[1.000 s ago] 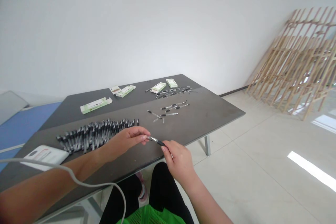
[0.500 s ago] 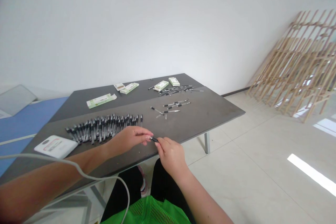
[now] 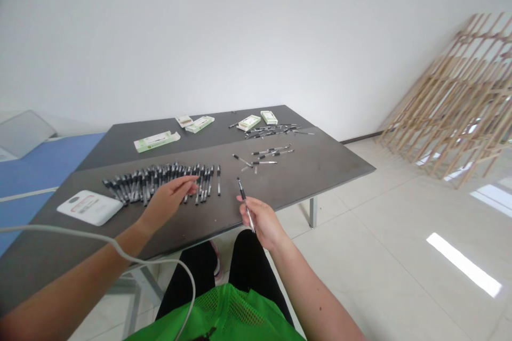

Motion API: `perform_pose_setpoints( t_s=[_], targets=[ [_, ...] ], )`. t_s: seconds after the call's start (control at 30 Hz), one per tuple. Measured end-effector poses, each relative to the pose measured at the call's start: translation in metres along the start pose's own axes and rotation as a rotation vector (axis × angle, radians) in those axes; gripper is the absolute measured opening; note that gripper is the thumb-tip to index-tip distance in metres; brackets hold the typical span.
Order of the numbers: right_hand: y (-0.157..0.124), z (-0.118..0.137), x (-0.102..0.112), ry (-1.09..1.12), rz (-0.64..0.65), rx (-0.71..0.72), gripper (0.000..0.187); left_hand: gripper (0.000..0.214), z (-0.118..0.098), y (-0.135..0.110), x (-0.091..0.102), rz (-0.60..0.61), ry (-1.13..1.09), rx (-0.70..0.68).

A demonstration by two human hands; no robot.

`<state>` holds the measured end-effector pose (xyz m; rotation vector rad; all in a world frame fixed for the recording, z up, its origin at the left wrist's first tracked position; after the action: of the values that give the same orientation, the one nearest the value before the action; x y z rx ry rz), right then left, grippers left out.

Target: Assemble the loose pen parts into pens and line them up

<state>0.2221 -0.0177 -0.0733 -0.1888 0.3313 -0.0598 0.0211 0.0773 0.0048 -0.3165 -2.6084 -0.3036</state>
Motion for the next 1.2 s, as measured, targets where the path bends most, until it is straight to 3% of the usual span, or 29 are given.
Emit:
perform_pose_setpoints(
  t_s=[0.07, 0.17, 0.23, 0.33, 0.43, 0.53, 0.83, 1.2],
  targets=[
    [0.011, -0.003, 0.009, -0.151, -0.056, 0.008, 0.034, 0.04, 0.019, -0.016, 0.021, -0.102, 0.042, 0.012],
    [0.033, -0.001, 0.019, -0.66, -0.177, 0.037, 0.041, 0.037, 0.042, -0.051, 0.055, -0.281, 0.152, 0.012],
    [0.049, 0.004, 0.018, -0.96, -0.255, 0.066, 0.045, 0.037, 0.055, -0.079, 0.076, -0.407, 0.235, 0.007],
    [0.071, 0.011, 0.007, -1.158, -0.329, 0.103, 0.044, 0.034, 0.068, -0.116, 0.092, -0.511, 0.397, -0.024],
    [0.087, 0.015, -0.011, -1.294, -0.356, 0.132, 0.039, 0.031, 0.08, -0.137, 0.091, -0.536, 0.504, -0.035],
    [0.096, 0.012, -0.026, -1.378, -0.321, 0.157, 0.034, 0.028, 0.086, -0.143, 0.08, -0.518, 0.553, -0.065],
    [0.085, 0.005, -0.002, -1.207, -0.414, 0.306, 0.039, 0.026, 0.083, -0.146, 0.064, -0.442, 0.624, -0.157],
    [0.085, 0.004, -0.036, -1.505, -0.289, 0.37, 0.032, 0.027, 0.087, -0.143, 0.063, -0.388, 0.675, -0.127]
  ],
)
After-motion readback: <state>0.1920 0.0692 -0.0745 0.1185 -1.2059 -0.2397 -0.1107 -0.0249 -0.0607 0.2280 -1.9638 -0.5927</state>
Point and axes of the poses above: each hand's wrist, its own y-axis towards the middle knuckle, its own x-axis out of the back of the hand, z = x × y, the point moved 10 cm from there along y, towards the middle knuckle, and after that the axes turned 7 degrees about -y, right-handed, at the moved point
